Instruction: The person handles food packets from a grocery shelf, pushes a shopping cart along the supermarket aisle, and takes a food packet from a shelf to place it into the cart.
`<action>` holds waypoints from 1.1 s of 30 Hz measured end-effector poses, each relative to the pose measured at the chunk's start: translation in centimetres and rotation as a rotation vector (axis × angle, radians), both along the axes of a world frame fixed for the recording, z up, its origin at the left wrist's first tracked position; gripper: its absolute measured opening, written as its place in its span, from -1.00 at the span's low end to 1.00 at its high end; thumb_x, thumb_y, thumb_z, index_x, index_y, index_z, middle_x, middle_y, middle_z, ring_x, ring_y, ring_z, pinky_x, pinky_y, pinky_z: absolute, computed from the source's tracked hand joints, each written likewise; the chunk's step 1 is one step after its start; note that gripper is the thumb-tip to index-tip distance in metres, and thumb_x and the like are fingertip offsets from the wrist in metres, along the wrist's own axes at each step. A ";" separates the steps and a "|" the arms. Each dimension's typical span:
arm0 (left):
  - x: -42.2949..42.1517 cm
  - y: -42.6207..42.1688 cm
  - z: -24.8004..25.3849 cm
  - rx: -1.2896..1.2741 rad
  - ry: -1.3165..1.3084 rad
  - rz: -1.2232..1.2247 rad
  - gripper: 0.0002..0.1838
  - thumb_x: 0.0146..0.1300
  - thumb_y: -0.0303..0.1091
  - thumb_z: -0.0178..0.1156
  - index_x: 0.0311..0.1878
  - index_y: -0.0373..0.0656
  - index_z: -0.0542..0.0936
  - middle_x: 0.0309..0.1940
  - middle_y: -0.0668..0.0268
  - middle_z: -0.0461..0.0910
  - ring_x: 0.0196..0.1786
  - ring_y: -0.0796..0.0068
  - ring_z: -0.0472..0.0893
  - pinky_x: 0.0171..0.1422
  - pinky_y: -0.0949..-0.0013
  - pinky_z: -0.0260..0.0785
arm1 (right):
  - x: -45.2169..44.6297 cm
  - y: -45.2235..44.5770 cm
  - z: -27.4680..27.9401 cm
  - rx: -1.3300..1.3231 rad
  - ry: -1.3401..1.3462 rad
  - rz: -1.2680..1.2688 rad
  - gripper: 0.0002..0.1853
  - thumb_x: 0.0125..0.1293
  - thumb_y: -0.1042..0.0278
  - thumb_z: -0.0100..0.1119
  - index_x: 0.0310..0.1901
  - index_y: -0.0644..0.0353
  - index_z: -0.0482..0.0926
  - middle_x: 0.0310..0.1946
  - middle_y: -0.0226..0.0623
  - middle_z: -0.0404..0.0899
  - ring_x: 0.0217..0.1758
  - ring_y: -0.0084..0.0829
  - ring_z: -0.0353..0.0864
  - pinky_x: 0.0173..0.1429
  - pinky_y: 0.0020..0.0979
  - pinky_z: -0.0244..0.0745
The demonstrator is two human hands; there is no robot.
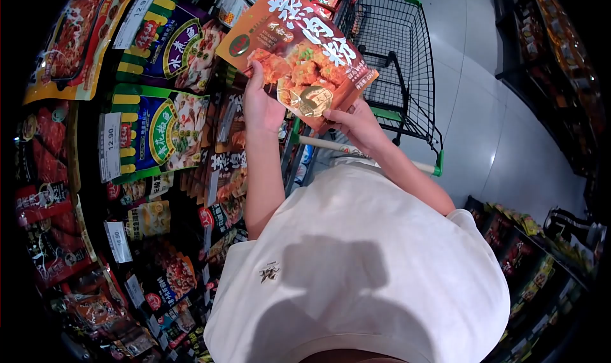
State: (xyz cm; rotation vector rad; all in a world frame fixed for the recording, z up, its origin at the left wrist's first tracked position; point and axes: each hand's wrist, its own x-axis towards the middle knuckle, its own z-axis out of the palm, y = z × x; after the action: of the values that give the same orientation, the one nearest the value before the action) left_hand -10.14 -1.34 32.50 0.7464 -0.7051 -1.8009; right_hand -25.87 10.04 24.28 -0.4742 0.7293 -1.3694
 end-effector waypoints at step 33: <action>-6.1 5.9 -5.9 -0.177 -0.257 -0.096 -0.52 0.63 0.04 0.14 0.14 -0.27 0.65 0.00 0.36 0.71 0.04 0.66 0.60 0.21 0.45 0.44 | -4.1 2.8 -9.5 0.181 -0.183 0.113 -0.61 0.31 0.62 0.12 0.18 0.33 0.53 -0.01 -0.17 0.73 -0.01 -0.28 0.79 0.16 -0.25 0.73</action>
State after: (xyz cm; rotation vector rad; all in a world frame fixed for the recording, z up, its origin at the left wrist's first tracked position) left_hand -16.26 4.54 26.61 0.8445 -1.0722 -1.7171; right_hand -29.98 12.81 14.79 -0.2404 0.6589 -1.2104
